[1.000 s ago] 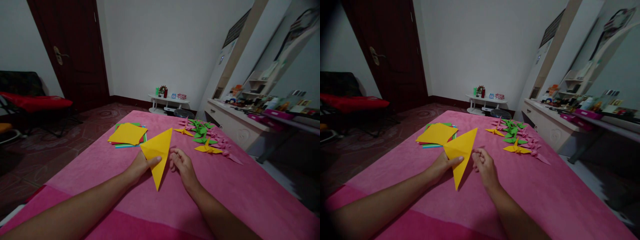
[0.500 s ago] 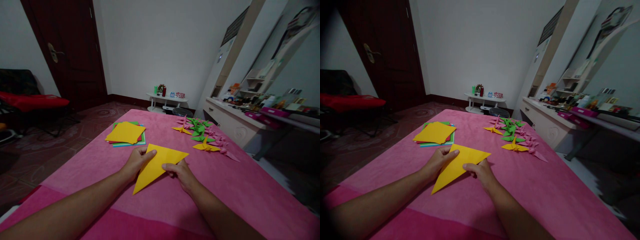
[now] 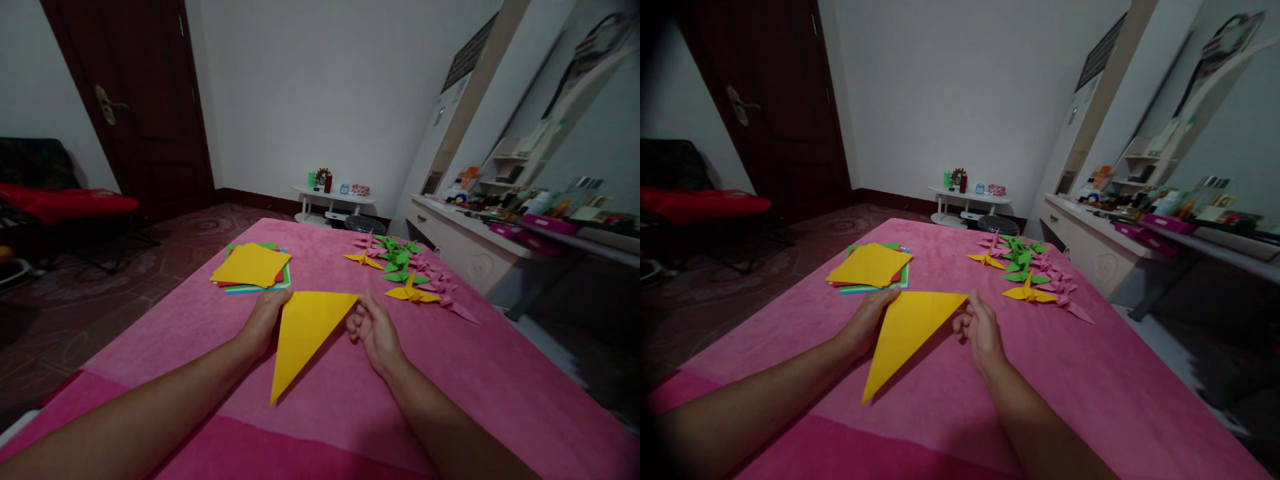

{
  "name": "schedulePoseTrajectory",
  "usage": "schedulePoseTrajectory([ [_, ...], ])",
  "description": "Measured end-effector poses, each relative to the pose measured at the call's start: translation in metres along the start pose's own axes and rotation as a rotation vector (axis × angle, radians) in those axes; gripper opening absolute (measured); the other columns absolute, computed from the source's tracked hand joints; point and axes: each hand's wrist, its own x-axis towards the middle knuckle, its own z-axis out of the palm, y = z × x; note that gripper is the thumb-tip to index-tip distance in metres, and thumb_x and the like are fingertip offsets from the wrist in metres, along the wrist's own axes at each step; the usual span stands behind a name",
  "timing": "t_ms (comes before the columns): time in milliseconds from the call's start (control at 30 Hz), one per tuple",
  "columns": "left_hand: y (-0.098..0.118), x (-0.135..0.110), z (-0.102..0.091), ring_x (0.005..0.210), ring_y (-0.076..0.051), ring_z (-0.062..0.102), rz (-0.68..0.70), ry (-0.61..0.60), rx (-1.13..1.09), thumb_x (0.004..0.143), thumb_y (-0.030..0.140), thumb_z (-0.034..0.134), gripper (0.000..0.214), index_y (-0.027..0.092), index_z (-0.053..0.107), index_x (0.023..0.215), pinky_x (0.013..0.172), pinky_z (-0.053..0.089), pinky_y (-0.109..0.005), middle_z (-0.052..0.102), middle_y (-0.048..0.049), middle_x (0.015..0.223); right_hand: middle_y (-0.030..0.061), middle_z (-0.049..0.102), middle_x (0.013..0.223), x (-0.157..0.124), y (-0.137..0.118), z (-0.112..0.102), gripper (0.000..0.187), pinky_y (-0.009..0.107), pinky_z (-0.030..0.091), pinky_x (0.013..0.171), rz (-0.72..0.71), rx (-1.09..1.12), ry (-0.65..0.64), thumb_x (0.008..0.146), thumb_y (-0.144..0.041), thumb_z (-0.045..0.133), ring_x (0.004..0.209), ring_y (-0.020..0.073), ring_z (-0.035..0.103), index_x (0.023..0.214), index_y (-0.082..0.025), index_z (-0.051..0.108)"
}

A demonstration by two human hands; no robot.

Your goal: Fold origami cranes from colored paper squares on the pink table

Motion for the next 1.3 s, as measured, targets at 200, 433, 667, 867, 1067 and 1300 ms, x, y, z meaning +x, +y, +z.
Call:
schedulePoseTrajectory([
  [200, -0.002, 0.004, -0.004, 0.046, -0.012, 0.055, 0.018, -0.018, 0.022, 0.073, 0.046, 0.061, 0.034, 0.013, 0.059, 0.067, 0.043, 0.036, -0.02, 0.062, -0.0018, 0.058, -0.0061, 0.046, 0.044, -0.001, 0.003, -0.003, 0.029, 0.018, 0.025, 0.036, -0.075, -0.069, -0.017, 0.075, -0.041, 0.065, 0.036, 0.0059, 0.038, 0.065, -0.016, 0.054],
  [433, 0.006, 0.003, 0.001, 0.07, -0.02, 0.065, 0.041, -0.128, -0.062, 0.073, 0.05, 0.061, 0.04, 0.013, 0.065, 0.088, 0.064, 0.048, -0.029, 0.071, -0.0087, 0.084, -0.0006, 0.064, 0.062, 0.005, -0.002, -0.008, 0.023, 0.019, 0.043, 0.047, -0.105, 0.115, 0.05, 0.073, -0.037, 0.069, 0.05, 0.0094, 0.059, 0.077, -0.017, 0.059],
  [667, 0.005, 0.002, -0.001, 0.065, -0.02, 0.064, 0.07, -0.218, 0.078, 0.079, 0.05, 0.054, 0.043, 0.01, 0.066, 0.089, 0.058, 0.046, -0.027, 0.07, -0.0098, 0.08, 0.0028, 0.069, 0.072, 0.006, -0.004, -0.008, 0.024, 0.02, 0.049, 0.049, -0.112, 0.187, 0.079, 0.069, -0.035, 0.072, 0.058, 0.0138, 0.066, 0.077, -0.016, 0.06],
  [867, 0.008, 0.0, -0.001, 0.064, -0.017, 0.06, 0.117, -0.26, 0.171, 0.082, 0.05, 0.051, 0.044, 0.01, 0.066, 0.09, 0.056, 0.043, -0.024, 0.069, -0.0097, 0.083, -0.0001, 0.067, 0.067, 0.007, -0.004, -0.01, 0.024, 0.023, 0.053, 0.053, -0.136, 0.236, 0.09, 0.066, -0.032, 0.075, 0.057, 0.0137, 0.066, 0.073, -0.016, 0.059],
  [1067, 0.008, 0.0, -0.003, 0.062, -0.015, 0.06, 0.143, -0.328, 0.232, 0.087, 0.048, 0.044, 0.047, 0.006, 0.066, 0.088, 0.055, 0.043, -0.022, 0.069, -0.0141, 0.081, -0.0006, 0.067, 0.066, 0.008, -0.003, -0.011, 0.024, 0.024, 0.055, 0.053, -0.13, 0.262, 0.116, 0.065, -0.03, 0.076, 0.057, 0.0142, 0.066, 0.073, -0.016, 0.058],
  [1300, 0.004, 0.003, -0.008, 0.061, -0.015, 0.062, 0.098, -0.29, 0.185, 0.086, 0.046, 0.048, 0.045, 0.005, 0.064, 0.097, 0.053, 0.048, -0.02, 0.067, -0.0124, 0.073, -0.0003, 0.067, 0.065, 0.009, -0.003, -0.011, 0.024, 0.023, 0.055, 0.054, -0.116, 0.28, 0.133, 0.065, -0.028, 0.076, 0.058, 0.0143, 0.066, 0.073, -0.016, 0.057],
])
